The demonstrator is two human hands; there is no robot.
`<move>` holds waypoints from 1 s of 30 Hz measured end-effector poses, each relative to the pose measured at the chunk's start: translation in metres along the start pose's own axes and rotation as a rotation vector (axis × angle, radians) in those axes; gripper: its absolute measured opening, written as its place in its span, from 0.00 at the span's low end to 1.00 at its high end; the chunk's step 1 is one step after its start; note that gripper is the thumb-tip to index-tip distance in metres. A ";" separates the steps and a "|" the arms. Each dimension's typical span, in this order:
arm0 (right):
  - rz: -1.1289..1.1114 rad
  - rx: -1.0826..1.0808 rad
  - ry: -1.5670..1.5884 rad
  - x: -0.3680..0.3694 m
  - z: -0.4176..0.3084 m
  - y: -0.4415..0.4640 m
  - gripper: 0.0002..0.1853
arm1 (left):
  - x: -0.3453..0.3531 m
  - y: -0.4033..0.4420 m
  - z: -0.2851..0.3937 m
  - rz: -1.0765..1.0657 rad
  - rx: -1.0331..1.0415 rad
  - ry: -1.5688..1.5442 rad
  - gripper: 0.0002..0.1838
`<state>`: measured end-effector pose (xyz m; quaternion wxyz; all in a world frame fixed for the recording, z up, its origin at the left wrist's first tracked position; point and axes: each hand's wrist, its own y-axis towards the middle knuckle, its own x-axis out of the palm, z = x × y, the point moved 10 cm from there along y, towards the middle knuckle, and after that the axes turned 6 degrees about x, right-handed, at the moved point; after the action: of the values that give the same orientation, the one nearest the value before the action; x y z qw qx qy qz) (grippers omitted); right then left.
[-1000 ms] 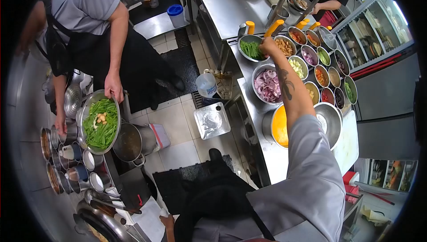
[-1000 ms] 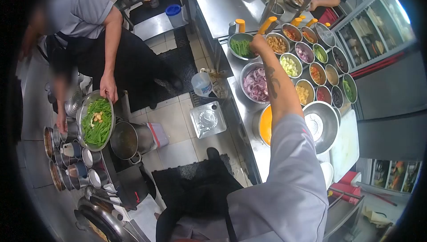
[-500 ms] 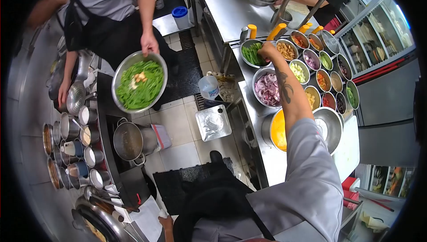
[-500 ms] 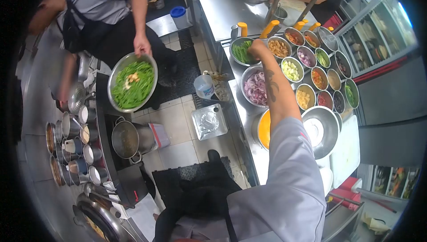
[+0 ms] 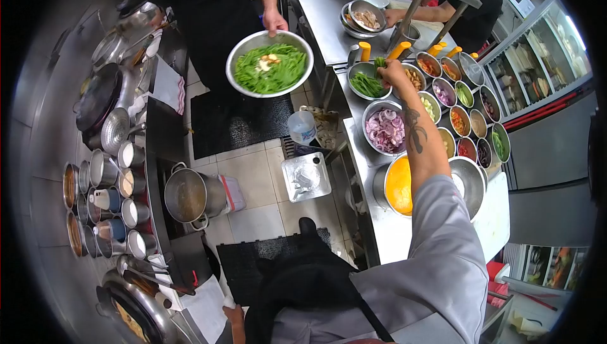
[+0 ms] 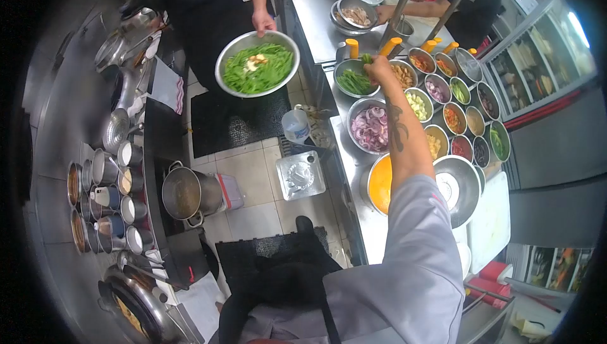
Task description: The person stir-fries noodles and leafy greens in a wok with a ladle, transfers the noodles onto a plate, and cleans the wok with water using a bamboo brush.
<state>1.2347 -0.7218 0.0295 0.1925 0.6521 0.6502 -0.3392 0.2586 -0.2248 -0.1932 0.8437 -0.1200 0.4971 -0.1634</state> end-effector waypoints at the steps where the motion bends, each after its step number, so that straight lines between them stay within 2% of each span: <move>1: 0.007 0.002 0.063 0.000 0.006 0.005 0.13 | 0.000 -0.004 0.004 -0.013 -0.019 0.035 0.27; 3: 0.048 -0.053 0.032 -0.003 0.003 0.007 0.14 | -0.004 -0.013 0.011 -0.037 -0.058 0.108 0.27; 5: 0.041 -0.060 0.087 -0.013 -0.006 -0.007 0.13 | -0.005 -0.009 0.003 0.024 0.026 0.117 0.27; 6: 0.076 -0.167 0.132 -0.019 -0.016 -0.007 0.09 | -0.007 -0.009 0.006 0.057 0.069 0.119 0.26; 9: 0.039 -0.125 0.038 -0.009 -0.001 -0.007 0.09 | -0.008 -0.013 -0.007 0.043 0.010 0.072 0.26; 13: -0.018 -0.189 0.437 -0.015 -0.001 -0.012 0.08 | -0.007 -0.019 -0.020 0.064 -0.027 0.052 0.25; 16: -0.046 0.008 0.753 -0.018 0.000 -0.028 0.07 | -0.004 -0.011 -0.030 0.040 0.016 0.035 0.24; 18: -0.124 -0.028 0.879 -0.020 -0.011 -0.037 0.07 | -0.003 -0.007 -0.026 0.054 0.050 0.076 0.23; 19: -0.164 -0.049 0.940 -0.020 -0.019 -0.043 0.08 | 0.000 -0.007 -0.032 0.028 0.016 0.039 0.23; 21: -0.213 -0.117 0.971 -0.026 -0.048 -0.072 0.08 | -0.015 -0.033 0.024 -0.020 -0.056 -0.039 0.24; 24: -0.271 -0.204 0.961 -0.023 -0.092 -0.123 0.08 | -0.018 -0.045 0.046 -0.185 -0.185 -0.190 0.25; 27: -0.415 -0.335 0.925 -0.001 -0.147 -0.191 0.07 | -0.014 -0.006 -0.001 0.013 0.208 -0.056 0.24; 30: -0.563 -0.444 0.901 0.034 -0.205 -0.278 0.08 | 0.004 0.017 -0.088 0.143 0.223 -0.058 0.23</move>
<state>0.9994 -0.5331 0.2020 -0.0687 0.4779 0.8722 0.0785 0.1857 -0.2147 -0.2450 0.8754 0.0054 0.4585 -0.1534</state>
